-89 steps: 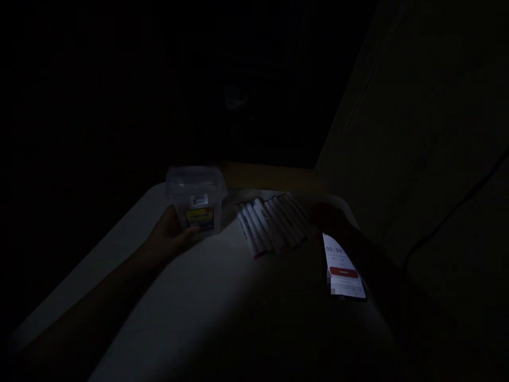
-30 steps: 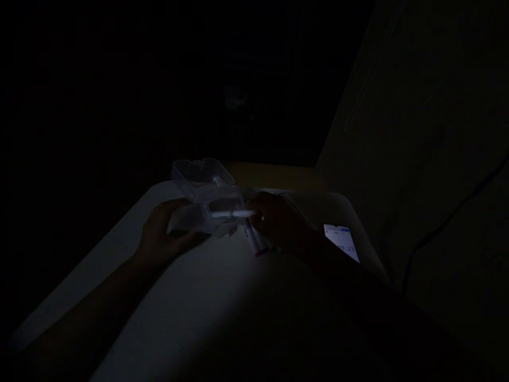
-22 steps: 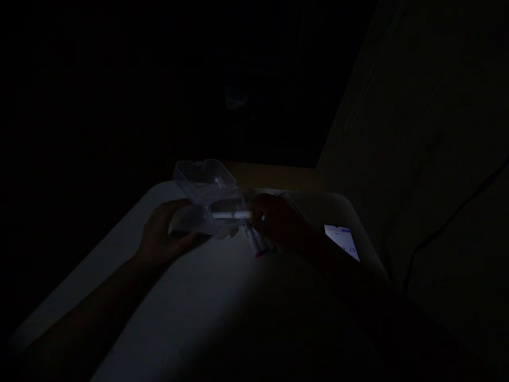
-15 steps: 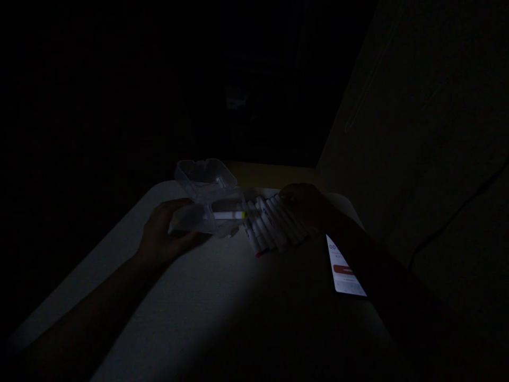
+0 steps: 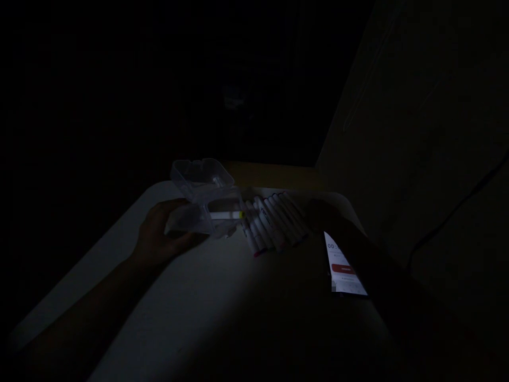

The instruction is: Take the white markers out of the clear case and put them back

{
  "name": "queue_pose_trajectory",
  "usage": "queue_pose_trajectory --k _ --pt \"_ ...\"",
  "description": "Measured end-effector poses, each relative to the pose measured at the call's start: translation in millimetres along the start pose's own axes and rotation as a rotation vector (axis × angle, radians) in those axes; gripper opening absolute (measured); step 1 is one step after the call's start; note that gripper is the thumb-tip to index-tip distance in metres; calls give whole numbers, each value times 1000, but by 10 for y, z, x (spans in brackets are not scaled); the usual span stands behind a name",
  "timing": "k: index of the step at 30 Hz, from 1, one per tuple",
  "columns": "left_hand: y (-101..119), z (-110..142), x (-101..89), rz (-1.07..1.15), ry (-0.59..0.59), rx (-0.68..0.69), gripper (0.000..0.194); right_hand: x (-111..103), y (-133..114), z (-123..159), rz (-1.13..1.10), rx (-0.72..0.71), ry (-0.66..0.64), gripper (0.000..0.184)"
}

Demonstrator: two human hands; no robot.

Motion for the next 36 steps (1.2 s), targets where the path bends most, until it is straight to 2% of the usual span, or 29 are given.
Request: queue_pose_trajectory --k 5,11,15,18,20,23,27,31,34,36 --pt "-22 6 16 -8 -3 11 58 -153 -59 6 7 119 13 17" --pt "-44 17 30 -3 20 62 57 -599 -215 44 -124 93 106 19" --pt "-74 33 44 -12 23 64 58 -891 -305 160 -320 120 196 20" --pt "-95 47 56 -19 17 35 57 -1030 -486 261 -563 1 173 13" --pt "-100 54 59 -22 18 17 56 -1097 -638 331 -594 -90 174 9" --pt "-98 56 59 -35 27 7 57 -1098 -838 401 -576 -127 148 14" --pt "-80 46 44 -51 42 38 57 -1074 -1042 443 -504 -200 211 12" --pt "-65 31 27 -52 32 29 56 -1041 -1107 452 -463 -218 253 14" --pt "-52 20 14 -47 22 19 56 -963 -1129 450 -459 -237 209 17" --pt "-39 13 9 -46 20 33 57 -890 -1175 448 -480 -311 163 18"
Point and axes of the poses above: each hand's wrist, its own z-axis away from the middle knuckle, its own x-axis out of the palm, y = z × x, the point moved 5 cm from there along -z, towards the middle knuckle, and after that the axes turned 9 degrees about -z, right-handed, at the moved point
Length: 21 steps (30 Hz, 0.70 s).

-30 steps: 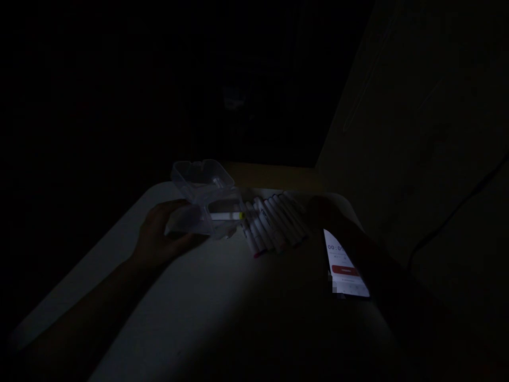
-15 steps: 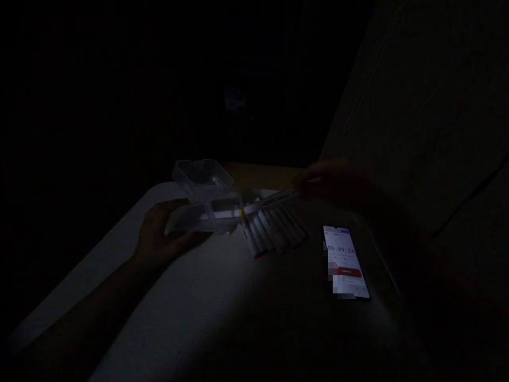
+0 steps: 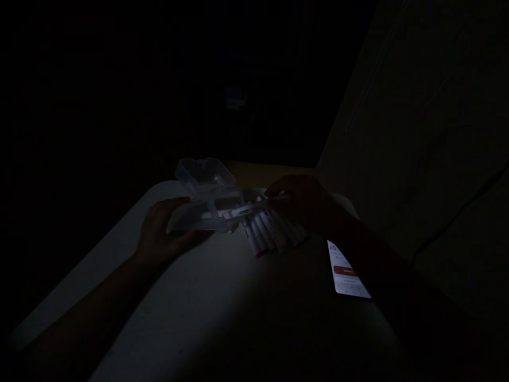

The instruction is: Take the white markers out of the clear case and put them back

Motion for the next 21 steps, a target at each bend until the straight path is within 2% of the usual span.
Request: queue_pose_trajectory --k 3,8,12,21 --pt "8 -9 3 -6 -11 7 57 145 -16 -7 -17 -96 -74 20" --pt "17 -21 1 -23 3 -11 59 379 4 -40 -2 -155 -170 30" --pt "47 -36 -20 -11 3 10 59 498 -13 -56 -39 -220 -172 28" --pt "88 -62 -54 3 -3 17 57 607 -41 -84 -35 -198 -176 24"
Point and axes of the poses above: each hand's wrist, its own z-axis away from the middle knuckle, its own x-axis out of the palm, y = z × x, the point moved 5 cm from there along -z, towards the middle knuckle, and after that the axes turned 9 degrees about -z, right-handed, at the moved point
